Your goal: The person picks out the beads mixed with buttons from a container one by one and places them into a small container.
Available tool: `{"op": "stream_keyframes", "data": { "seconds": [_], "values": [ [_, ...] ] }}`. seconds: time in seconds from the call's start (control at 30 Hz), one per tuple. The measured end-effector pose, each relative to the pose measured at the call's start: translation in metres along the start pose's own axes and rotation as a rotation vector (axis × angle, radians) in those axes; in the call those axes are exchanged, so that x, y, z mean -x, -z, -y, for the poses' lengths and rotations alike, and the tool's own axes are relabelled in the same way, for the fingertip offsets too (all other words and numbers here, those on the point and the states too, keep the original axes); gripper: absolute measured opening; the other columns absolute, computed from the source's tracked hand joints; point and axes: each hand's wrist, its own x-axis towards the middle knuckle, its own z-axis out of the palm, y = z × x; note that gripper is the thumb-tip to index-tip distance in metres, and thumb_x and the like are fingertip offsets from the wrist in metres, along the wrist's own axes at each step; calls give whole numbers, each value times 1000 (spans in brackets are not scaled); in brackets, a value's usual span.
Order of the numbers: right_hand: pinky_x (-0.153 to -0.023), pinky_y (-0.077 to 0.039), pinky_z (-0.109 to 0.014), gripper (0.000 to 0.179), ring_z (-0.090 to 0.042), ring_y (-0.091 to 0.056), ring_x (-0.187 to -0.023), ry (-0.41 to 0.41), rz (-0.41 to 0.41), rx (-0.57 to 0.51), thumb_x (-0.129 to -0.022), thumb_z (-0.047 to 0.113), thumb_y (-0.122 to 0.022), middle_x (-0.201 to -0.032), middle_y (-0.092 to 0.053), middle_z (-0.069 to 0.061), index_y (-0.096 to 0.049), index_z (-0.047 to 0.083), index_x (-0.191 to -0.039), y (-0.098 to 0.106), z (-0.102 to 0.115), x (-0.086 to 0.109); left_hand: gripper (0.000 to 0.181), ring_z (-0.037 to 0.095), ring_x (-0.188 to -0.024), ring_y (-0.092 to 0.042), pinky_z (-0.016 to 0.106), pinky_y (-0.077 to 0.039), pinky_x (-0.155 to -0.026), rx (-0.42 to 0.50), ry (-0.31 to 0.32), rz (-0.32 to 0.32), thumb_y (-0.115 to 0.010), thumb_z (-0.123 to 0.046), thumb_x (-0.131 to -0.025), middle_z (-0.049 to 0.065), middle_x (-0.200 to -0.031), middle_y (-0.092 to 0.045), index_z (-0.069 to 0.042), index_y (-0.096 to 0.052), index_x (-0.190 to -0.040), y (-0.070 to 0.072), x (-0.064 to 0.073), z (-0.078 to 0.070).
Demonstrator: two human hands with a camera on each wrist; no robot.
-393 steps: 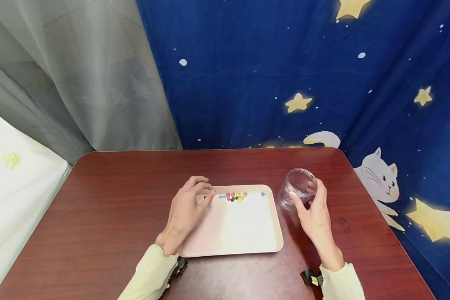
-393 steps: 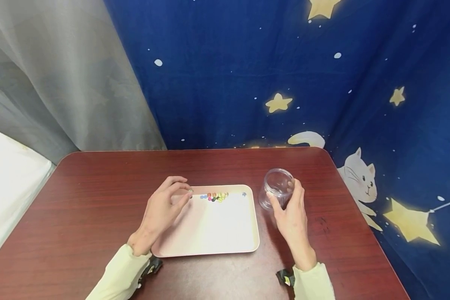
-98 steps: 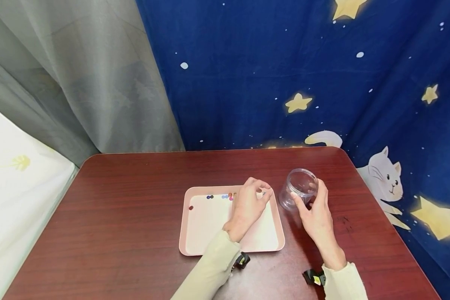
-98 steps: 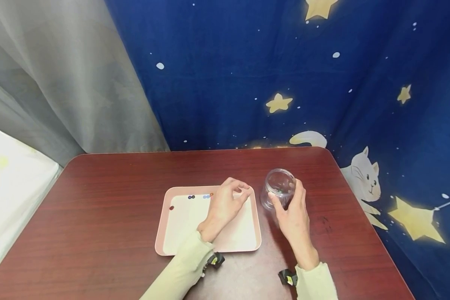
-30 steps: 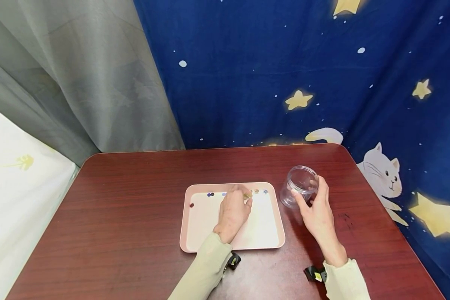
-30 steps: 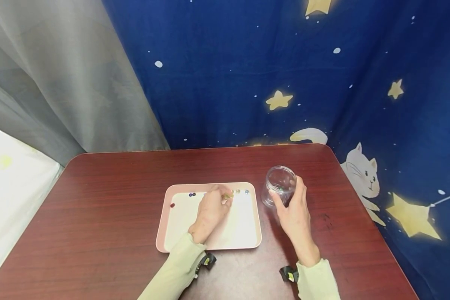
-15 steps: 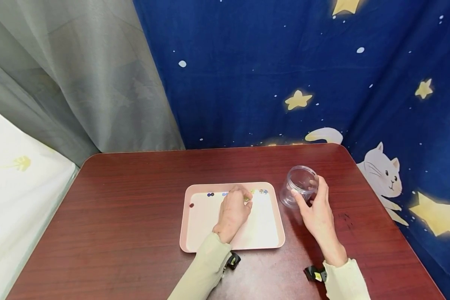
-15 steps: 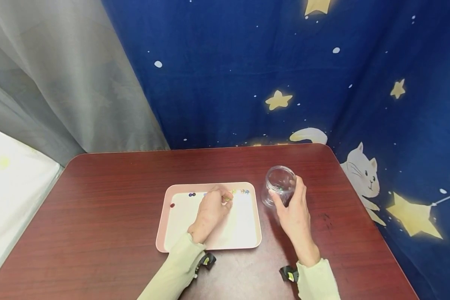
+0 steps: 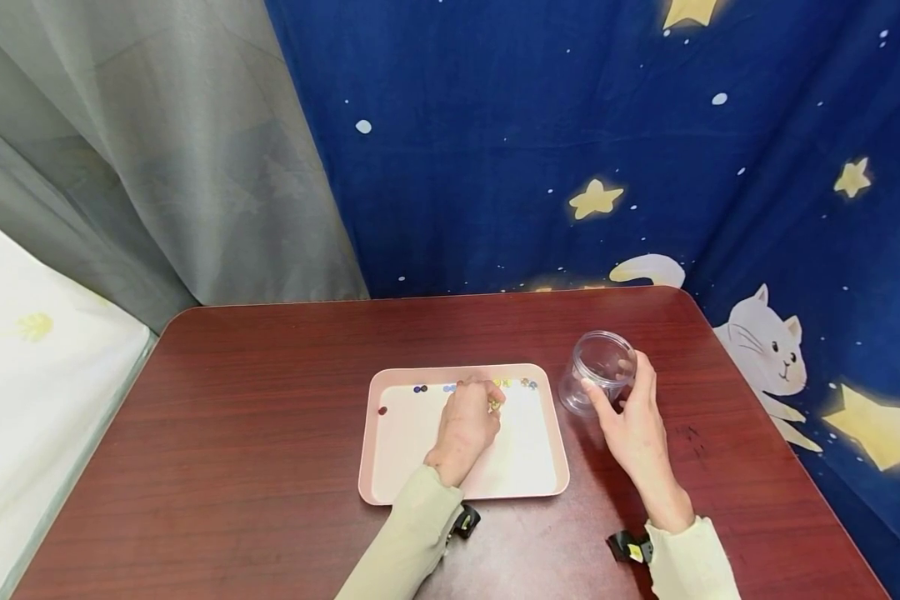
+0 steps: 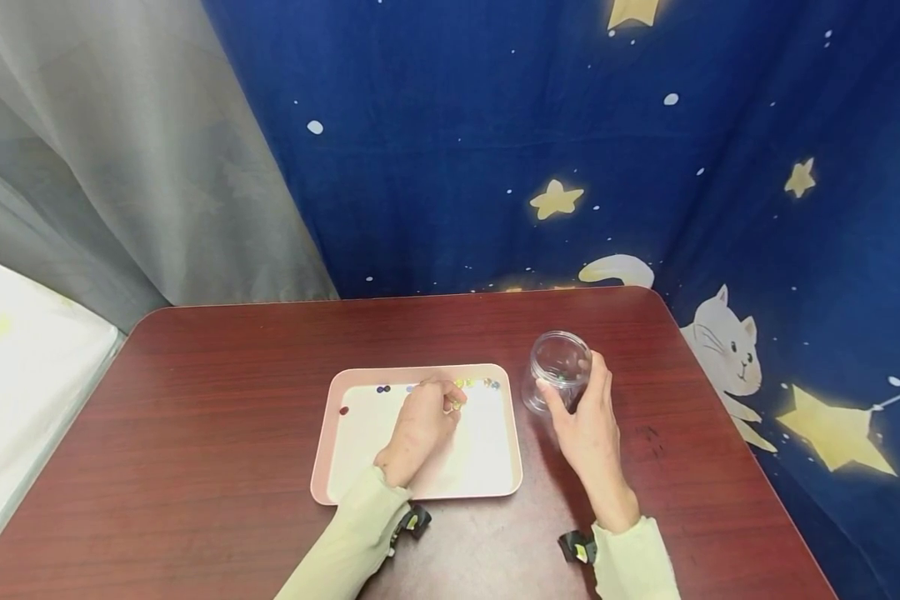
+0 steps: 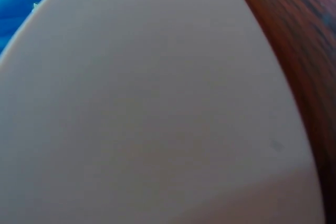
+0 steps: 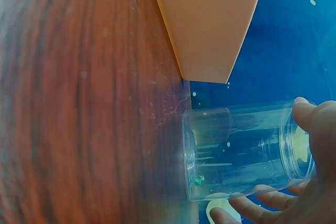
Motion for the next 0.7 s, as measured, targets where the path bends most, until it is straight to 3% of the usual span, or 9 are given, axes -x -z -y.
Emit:
{"op": "stream_keyframes", "data": {
  "seconds": [0.7],
  "values": [
    [-98,-54,-65,84,-44,-59,-125,22,-13,6,-98,30,-73,-152,-42,-18,-21,18,-162,0,1,1,11,16,-79,-72,32,-51,-65,-38,50,-2,-78,-10,-86,-6,-86,-76,-21,-79,-88,2,0,1]
  ]
}}
